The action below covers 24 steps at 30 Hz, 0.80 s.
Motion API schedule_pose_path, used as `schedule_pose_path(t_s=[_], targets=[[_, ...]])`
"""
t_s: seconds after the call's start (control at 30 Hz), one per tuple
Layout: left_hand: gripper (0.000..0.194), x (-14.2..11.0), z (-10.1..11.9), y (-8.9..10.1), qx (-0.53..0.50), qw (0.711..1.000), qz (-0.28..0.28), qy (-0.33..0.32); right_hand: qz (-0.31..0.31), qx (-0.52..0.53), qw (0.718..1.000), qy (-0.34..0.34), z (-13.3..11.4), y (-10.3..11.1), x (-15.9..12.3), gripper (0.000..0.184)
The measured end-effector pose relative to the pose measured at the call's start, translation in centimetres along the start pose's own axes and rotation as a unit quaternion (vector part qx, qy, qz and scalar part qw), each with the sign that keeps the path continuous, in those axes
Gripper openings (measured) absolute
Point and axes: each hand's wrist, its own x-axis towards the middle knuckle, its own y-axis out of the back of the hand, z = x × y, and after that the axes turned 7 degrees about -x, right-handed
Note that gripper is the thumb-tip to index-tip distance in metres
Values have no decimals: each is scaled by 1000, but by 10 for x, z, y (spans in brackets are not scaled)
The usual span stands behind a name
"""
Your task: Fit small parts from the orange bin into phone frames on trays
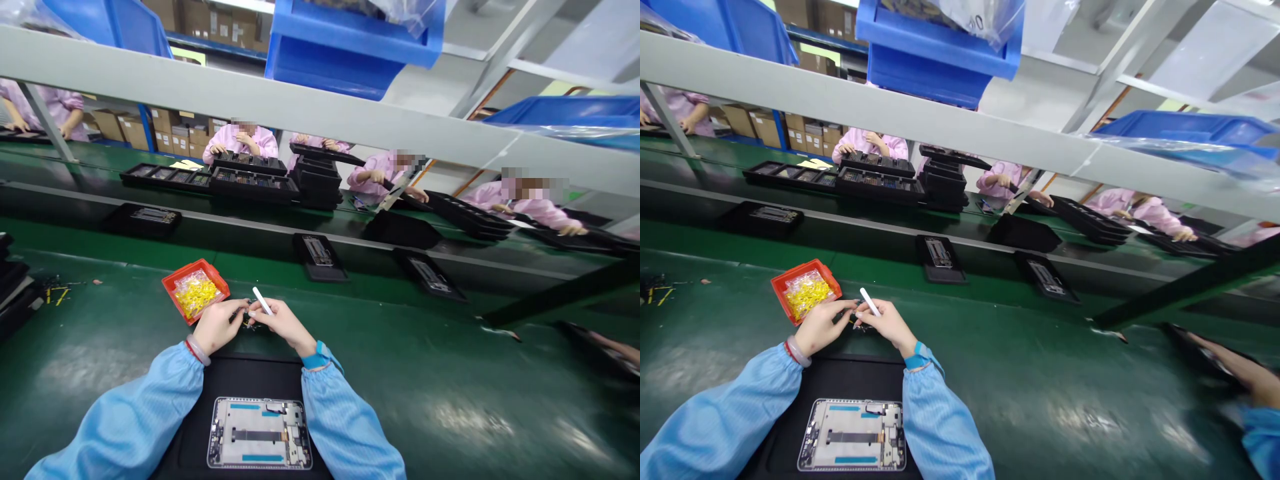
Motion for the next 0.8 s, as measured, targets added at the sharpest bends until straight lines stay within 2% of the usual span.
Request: schedule_pose_path(t_s=[0.13, 0.37, 0.5, 0.67, 0.8], targets=[[24, 3, 5, 5, -19, 1000, -7, 7, 24, -40, 998, 31, 2, -5, 0, 27], [22, 7, 8, 10, 26, 1000, 0, 16, 65, -124, 989, 53, -3, -10, -4, 5], [25, 12, 1, 34, 83, 995, 29, 41, 86, -145, 984, 49, -5, -8, -5, 7], [22, 15, -22, 73, 148, 983, 54, 95, 94, -146, 984, 51, -3, -6, -2, 10], [13, 14, -37, 81, 156, 979, 46, 120, 94, -141, 984, 54, -1, -7, -1, 10]])
